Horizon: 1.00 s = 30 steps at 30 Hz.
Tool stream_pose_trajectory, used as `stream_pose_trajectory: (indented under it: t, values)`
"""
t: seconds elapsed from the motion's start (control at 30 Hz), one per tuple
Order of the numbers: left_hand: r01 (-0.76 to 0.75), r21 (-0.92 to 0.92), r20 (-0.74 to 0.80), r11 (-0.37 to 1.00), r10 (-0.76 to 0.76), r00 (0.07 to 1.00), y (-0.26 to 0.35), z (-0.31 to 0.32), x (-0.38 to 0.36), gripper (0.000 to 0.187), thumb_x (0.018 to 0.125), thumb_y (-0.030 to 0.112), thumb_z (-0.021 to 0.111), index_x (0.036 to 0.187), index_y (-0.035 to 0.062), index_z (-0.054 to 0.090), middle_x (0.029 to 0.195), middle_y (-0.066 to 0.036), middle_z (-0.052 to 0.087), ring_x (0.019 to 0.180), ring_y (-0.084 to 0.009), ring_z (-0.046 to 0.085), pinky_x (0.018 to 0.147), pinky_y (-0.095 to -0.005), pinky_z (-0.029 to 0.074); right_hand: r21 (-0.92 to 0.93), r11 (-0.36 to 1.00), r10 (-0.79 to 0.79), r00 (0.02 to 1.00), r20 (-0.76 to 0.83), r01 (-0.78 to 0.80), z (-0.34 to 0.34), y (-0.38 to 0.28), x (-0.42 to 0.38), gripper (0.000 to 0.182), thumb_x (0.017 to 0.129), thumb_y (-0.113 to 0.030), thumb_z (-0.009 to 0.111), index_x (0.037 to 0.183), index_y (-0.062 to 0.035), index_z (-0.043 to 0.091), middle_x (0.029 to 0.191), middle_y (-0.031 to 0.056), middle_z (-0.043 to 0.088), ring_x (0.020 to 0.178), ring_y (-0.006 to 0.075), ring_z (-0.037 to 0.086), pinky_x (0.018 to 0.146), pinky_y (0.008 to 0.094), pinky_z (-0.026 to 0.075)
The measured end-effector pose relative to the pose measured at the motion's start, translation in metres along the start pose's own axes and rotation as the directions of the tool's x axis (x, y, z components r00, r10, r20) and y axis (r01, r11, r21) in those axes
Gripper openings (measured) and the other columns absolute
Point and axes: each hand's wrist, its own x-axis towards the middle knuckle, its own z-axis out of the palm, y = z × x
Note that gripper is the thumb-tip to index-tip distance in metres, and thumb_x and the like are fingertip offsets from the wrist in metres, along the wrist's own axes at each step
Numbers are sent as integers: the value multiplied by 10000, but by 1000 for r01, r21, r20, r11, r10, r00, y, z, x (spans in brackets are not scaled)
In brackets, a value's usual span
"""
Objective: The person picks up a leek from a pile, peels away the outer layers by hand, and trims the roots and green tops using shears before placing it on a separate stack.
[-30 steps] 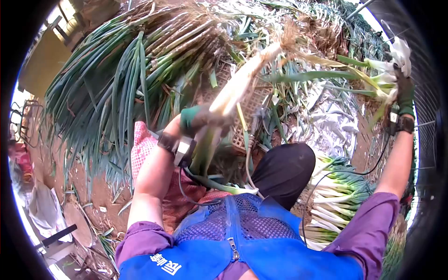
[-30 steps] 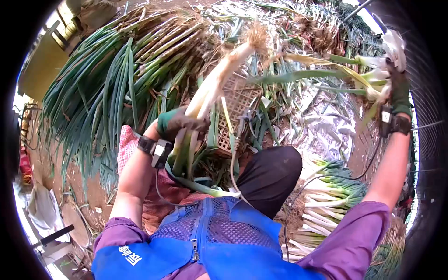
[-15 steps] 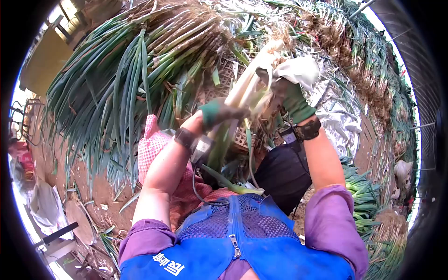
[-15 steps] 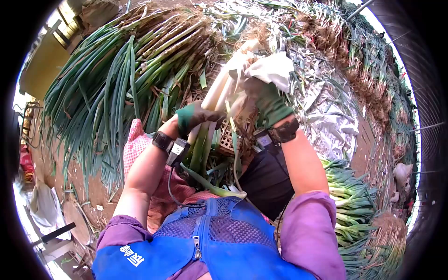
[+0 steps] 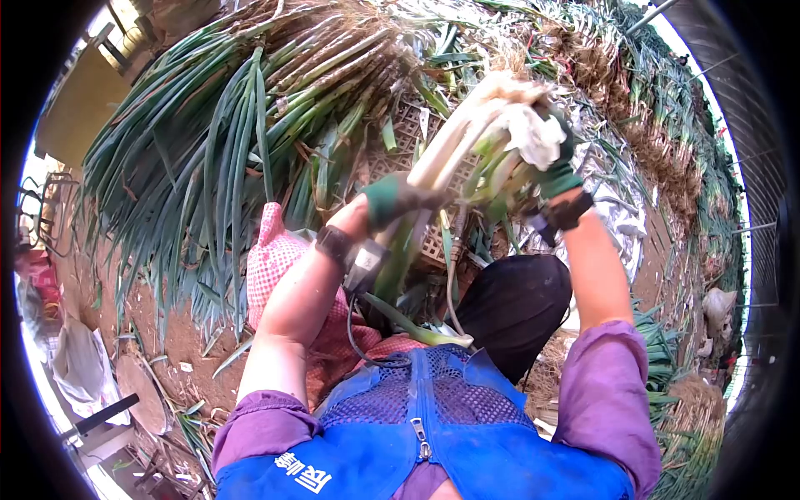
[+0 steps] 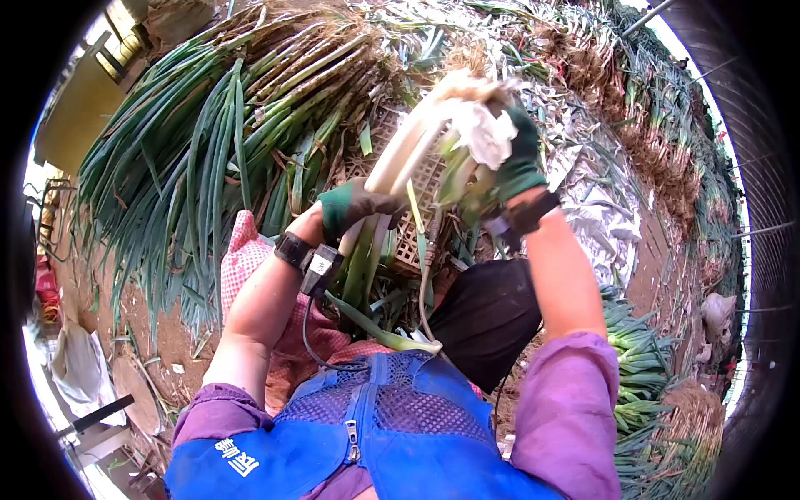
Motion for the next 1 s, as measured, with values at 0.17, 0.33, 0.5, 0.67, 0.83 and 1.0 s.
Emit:
stream_pose_trajectory:
  t: [0.17,0.33,0.5,0.67,0.83,1.0]
  values:
    - [-16,76,38,997,13,999,0,-5,-16,464,799,413,788,1029,15,725,841,-63,711,732,-145,654,683,-296,525,-185,725,659,747,-93,-663,-94,112,19,244,969,-184,520,1002,-35,710,876,156,714,765,278,683,715,379,549]
    - [-164,-112,-100,980,153,983,-6,-23,2,375,804,304,767,1047,26,703,883,-43,695,792,-151,655,733,-308,538,420,580,579,716,391,-698,-92,98,-100,218,925,-192,607,1061,-50,700,933,101,715,755,221,664,771,393,553]
    - [-473,-273,-309,838,389,868,14,-66,33,411,845,351,774,1062,16,673,914,-60,697,829,-172,667,770,-314,545,30,985,56,478,877,-170,-70,51,-137,212,835,-243,659,999,-120,714,922,129,707,880,299,680,815,378,532]
    - [-600,-225,-454,768,462,762,182,-57,-66,265,898,255,736,1044,47,658,800,-9,634,673,-146,617,584,-287,545,190,742,586,759,282,-643,-81,46,16,461,873,-294,716,1255,-60,605,1027,194,717,936,293,705,801,379,582]
    - [-896,-130,-398,424,806,439,268,-89,-111,242,923,269,703,1034,64,639,848,-34,635,754,-157,627,669,-277,533,453,887,176,973,-150,-90,-116,5,114,422,955,-164,639,1363,-131,539,1336,163,582,1136,235,634,956,323,563]
    - [-911,41,-554,411,768,322,296,-43,-167,287,915,281,697,1058,45,616,875,-67,621,759,-202,620,696,-317,542,805,542,-287,954,-92,241,-110,-108,68,287,962,-136,627,1245,-83,637,1102,93,704,997,174,689,878,273,590]
